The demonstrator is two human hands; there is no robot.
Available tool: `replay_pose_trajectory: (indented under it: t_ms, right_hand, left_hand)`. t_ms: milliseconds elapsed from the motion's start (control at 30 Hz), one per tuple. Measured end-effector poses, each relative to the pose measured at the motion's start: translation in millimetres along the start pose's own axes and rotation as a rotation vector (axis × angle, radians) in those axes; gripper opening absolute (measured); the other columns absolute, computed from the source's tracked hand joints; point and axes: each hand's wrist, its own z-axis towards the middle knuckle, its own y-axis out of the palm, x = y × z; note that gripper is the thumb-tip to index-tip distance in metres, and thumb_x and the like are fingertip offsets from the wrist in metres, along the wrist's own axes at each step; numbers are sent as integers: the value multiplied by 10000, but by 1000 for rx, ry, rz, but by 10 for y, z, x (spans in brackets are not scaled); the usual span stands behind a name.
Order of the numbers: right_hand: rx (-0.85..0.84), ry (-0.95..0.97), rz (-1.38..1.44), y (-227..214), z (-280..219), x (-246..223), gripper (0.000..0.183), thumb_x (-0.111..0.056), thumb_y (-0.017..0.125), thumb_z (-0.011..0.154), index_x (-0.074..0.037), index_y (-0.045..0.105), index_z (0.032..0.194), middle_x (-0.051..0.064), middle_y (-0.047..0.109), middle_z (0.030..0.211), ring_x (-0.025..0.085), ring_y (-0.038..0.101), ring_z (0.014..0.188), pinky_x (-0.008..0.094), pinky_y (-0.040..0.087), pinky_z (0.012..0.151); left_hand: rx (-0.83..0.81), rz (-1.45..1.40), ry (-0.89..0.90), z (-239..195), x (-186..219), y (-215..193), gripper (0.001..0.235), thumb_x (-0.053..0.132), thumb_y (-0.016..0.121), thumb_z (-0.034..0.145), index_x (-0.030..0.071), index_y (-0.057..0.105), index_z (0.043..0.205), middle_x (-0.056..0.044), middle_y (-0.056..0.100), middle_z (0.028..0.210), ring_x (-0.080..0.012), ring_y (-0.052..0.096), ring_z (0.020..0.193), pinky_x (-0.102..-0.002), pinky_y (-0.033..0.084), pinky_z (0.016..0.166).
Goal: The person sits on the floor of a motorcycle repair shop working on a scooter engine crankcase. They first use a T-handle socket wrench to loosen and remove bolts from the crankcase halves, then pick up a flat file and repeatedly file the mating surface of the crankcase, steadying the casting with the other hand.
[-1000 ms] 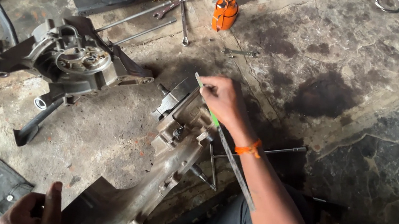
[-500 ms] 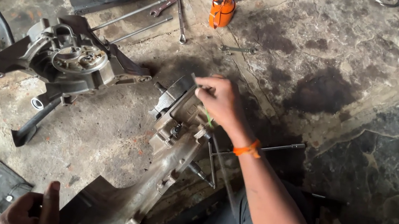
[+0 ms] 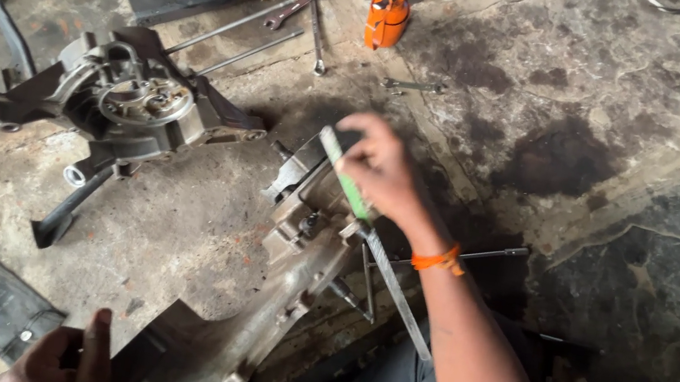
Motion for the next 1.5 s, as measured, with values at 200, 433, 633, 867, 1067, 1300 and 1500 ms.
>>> replay_pose_trajectory:
  t_ms: [200, 433, 633, 867, 1067, 1300, 1500]
  right_hand:
    - [239, 88, 910, -485, 178, 726, 173, 40, 658, 987, -36, 669, 1143, 76, 703, 918, 130, 621, 722, 215, 442, 542]
    - [436, 81, 1110, -994, 199, 807, 355, 76, 599, 966, -66, 704, 1273, 34, 679, 1054, 111, 594, 859, 238, 484, 780]
    - [526, -172, 1073, -1351, -172, -84, 475, 113, 484, 925, -81, 614, 1339, 89, 624, 1159, 196, 644, 1031, 392, 543, 896]
    - [628, -175, 1258, -1604, -170, 81, 459, 169, 436, 954, -44, 598, 1326, 187, 676, 1193, 225, 694, 979, 293, 583, 780]
    - [600, -73, 1216, -1256, -172, -58, 199, -38, 481, 1015, -35, 626, 1151, 131, 700, 1037, 153, 626, 775, 255, 506, 600]
    - [804, -449, 695, -772, -252, -412, 89, -151, 537, 1082, -79, 583, 1107, 92, 671, 1008, 120, 553, 810, 262, 442, 670]
    - [575, -606, 292, -810, -278, -346, 83, 51, 617, 1125, -26, 630, 1097, 113, 683, 1078, 147, 642, 932, 283, 519, 769]
  left_hand:
    - [121, 38, 111, -238, 509, -319, 438, 406, 754, 942, 37, 736, 706, -116, 685, 609, -204, 696, 532, -343, 557, 578]
    - [120, 171, 32, -296, 670, -378, 439, 524, 696, 939, 121, 784, 789, -92, 674, 572, -211, 694, 509, -348, 549, 537]
    - [82, 182, 2, -326, 652, -366, 479, 585, 668, 929, 147, 784, 772, -79, 689, 597, -218, 704, 539, -368, 537, 558]
    - [9, 227, -75, -269, 620, -348, 481, 615, 653, 916, 170, 800, 806, -89, 711, 601, -219, 735, 565, -357, 576, 590]
    - [-40, 218, -74, -215, 560, -334, 502, 608, 641, 926, 149, 801, 800, -100, 721, 600, -211, 752, 573, -354, 604, 608]
    - [-26, 224, -59, -215, 594, -361, 501, 596, 648, 926, 139, 805, 791, -104, 727, 607, -216, 757, 595, -356, 609, 616]
    - [-33, 239, -87, -277, 652, -397, 494, 614, 638, 931, 165, 798, 799, -110, 711, 584, -245, 745, 568, -382, 595, 608]
